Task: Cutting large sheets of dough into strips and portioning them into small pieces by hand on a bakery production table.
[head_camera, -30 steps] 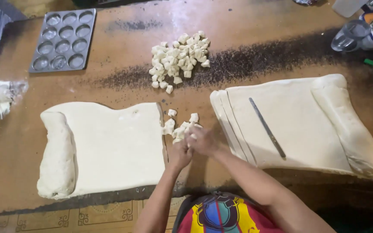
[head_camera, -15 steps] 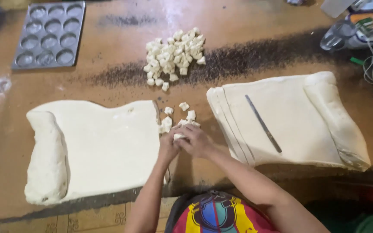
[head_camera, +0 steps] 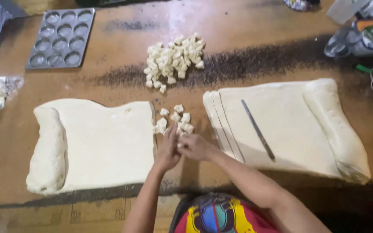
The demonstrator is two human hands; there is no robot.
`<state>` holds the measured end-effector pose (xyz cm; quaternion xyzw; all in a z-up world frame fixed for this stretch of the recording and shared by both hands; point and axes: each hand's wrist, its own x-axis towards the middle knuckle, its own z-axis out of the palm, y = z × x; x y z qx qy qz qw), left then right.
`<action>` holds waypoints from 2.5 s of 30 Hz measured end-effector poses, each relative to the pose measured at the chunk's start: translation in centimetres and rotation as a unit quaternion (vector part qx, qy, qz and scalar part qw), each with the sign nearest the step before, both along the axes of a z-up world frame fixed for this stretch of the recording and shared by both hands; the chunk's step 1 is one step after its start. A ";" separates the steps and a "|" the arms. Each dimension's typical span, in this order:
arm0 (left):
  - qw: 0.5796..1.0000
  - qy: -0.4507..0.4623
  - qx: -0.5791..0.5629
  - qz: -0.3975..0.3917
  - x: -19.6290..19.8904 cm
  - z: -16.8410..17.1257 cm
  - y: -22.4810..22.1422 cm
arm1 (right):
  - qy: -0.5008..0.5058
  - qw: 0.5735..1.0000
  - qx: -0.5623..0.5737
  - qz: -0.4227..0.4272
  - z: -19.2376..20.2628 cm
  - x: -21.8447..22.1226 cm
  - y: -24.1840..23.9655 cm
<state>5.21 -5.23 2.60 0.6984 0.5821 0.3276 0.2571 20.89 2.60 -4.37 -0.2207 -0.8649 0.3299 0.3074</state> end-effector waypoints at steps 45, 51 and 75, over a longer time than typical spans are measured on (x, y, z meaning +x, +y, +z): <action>0.982 0.118 -0.096 -0.108 -3.4 -6.7 6.8 | 0.007 0.964 -0.065 -0.258 -1.4 -2.1 4.8; 0.984 -0.146 -0.107 0.007 -2.4 -2.1 3.0 | -0.103 0.960 -0.158 -0.205 1.1 1.5 8.2; 0.932 -0.344 -0.113 0.007 -2.9 4.4 26.0 | 0.117 0.901 -0.078 -0.410 4.4 0.4 31.1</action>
